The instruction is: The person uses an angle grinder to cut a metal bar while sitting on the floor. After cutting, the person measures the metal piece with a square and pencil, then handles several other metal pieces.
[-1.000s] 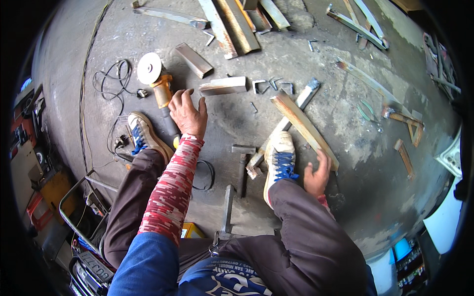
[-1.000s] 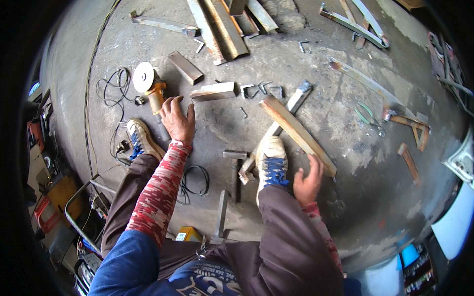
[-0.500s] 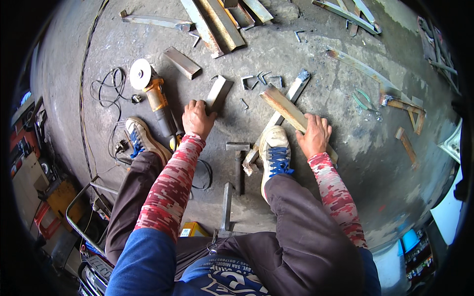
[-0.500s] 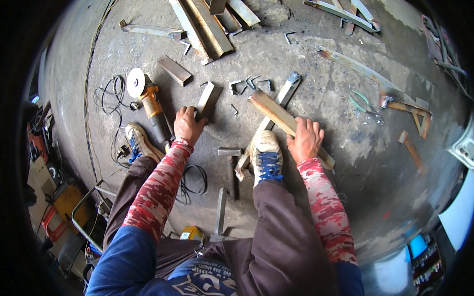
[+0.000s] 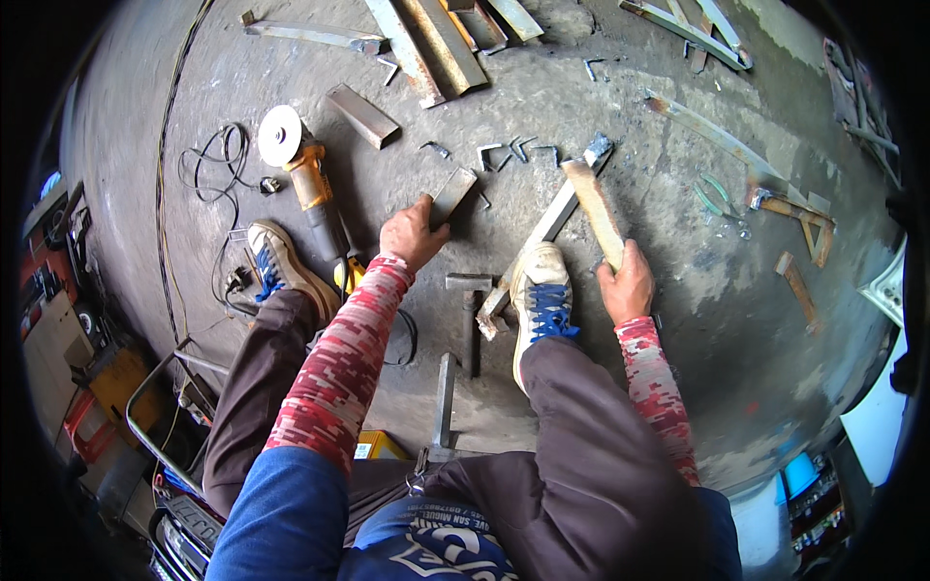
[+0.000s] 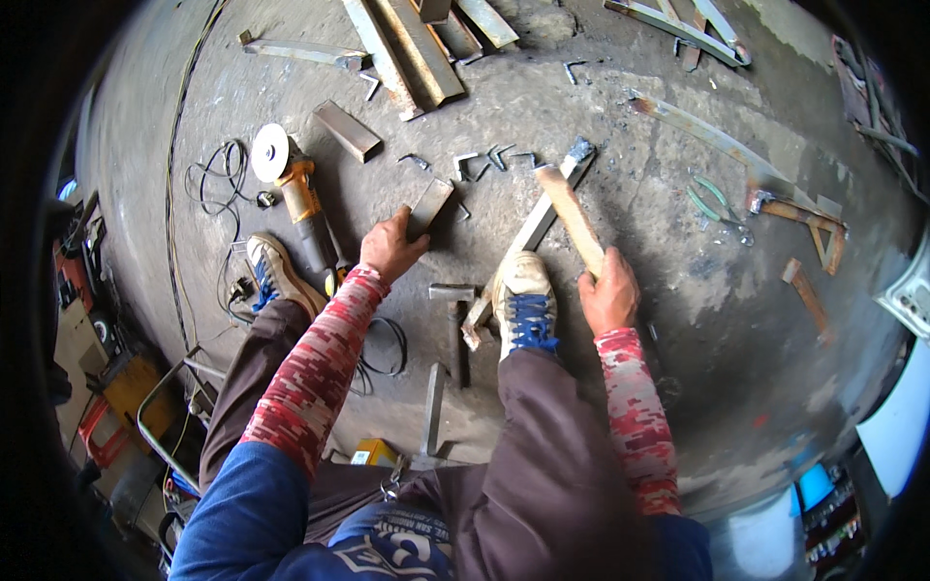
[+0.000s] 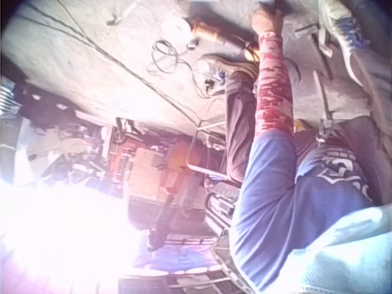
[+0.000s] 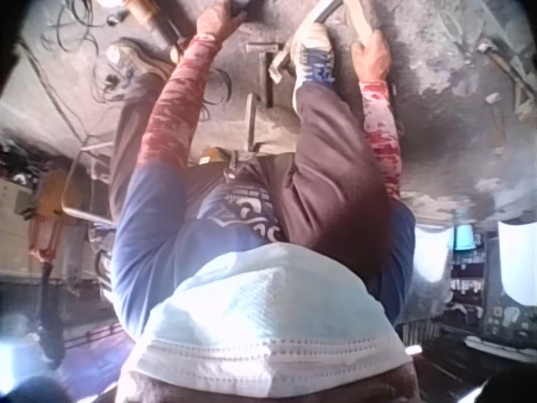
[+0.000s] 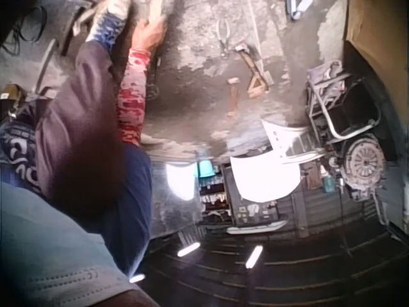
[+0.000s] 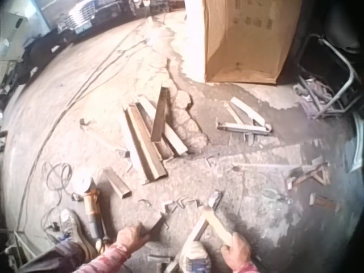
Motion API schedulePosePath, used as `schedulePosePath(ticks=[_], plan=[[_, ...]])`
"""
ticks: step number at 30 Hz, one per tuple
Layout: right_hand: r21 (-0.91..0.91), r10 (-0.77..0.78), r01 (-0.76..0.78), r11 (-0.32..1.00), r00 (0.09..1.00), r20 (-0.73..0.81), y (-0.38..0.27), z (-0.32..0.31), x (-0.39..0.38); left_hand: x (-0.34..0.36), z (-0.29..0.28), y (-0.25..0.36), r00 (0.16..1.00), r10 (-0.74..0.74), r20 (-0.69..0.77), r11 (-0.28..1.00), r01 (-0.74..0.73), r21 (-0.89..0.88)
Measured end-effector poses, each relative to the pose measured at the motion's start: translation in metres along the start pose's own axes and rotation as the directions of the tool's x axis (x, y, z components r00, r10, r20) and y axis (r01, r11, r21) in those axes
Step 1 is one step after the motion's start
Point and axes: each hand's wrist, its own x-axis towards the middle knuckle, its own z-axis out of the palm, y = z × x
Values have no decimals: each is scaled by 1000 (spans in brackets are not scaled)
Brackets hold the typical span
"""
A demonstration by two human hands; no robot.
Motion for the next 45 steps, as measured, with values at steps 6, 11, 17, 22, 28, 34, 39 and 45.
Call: schedulePosePath(ticks=[6, 11, 17, 22, 28, 34, 39, 45], plan=[[94, 171, -167, 981, 985, -37, -2, -24, -40, -55, -2, -5, 997, -11, -80, 994, 3, -106], [306, 296, -258, 916, 952, -84, 0, -55, -108, -140, -20, -33, 995, 6, -96, 917, -44, -398], [353, 221, -94, 931, 914, -340, 2, -122, -166, -196, -41, -28, 998, -45, -34, 892, 25, -451], [375, 151, 37, 926, 875, -459, -18, -232, -171, -237, -70, 5, 985, 82, -150, 855, -147, -497], [245, -121, 418, 875, 678, -725, -112, -402, -130, -261, -78, 20, 965, 103, -243, 843, -215, -494], [440, -212, 789, 428, 561, -800, -208, -470, -99, -236, -55, 3, 993, -48, -107, 607, -57, -793], [516, -138, 778, 358, 591, -795, -233, -431, -62, -232, -63, 11, 975, -172, -140, 455, -47, -889], [878, 256, 466, 106, 841, -477, -222, -368, -22, -217, -63, 7, 990, -139, 13, 342, 60, -938]])
